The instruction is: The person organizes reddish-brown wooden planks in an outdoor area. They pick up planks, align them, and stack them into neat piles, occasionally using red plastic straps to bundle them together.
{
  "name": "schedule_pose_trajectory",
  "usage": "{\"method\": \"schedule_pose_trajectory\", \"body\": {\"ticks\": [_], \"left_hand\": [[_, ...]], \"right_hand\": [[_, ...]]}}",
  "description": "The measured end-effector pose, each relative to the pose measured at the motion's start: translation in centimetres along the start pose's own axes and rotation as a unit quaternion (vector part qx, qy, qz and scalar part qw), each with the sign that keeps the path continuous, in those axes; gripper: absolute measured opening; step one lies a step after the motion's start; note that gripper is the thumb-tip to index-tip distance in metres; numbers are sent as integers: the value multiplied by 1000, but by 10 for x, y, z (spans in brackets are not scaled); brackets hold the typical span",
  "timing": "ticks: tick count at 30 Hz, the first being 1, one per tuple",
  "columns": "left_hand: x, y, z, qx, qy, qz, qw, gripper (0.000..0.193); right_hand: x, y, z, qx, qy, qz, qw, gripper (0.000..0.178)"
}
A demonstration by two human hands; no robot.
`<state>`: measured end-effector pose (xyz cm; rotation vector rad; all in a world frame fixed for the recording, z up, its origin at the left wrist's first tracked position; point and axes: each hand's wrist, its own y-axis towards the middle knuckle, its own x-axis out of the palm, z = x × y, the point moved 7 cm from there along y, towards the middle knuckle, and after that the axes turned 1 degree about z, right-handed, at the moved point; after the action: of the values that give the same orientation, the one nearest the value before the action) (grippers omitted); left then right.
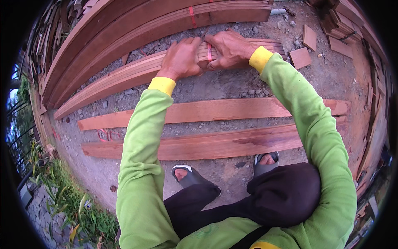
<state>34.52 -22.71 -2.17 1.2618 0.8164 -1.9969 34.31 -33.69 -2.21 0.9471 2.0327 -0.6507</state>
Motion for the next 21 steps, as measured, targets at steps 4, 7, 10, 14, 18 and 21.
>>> {"method": "schedule_pose_trajectory", "body": {"ticks": [4, 7, 10, 14, 18, 21], "left_hand": [[5, 3, -1, -17, -5, -17, 1000, 65], [2, 12, -6, -35, -19, -38, 998, 65], [4, 18, -13, -34, -52, -73, 995, 67], [6, 30, -21, -26, -132, -127, 983, 70], [8, 35, -26, -45, -105, -122, 986, 69], [6, 35, -26, -37, -121, -117, 985, 68]], "right_hand": [[6, -5, 3, 15, -68, 0, 998, 72], [8, -15, -8, -29, -180, 90, 979, 81], [6, -14, -25, -46, -241, 131, 961, 80], [14, -20, -40, -83, -263, 163, 947, 72], [20, -17, -27, -83, -236, 171, 953, 75], [19, -17, -23, -91, -248, 163, 951, 75]]}}
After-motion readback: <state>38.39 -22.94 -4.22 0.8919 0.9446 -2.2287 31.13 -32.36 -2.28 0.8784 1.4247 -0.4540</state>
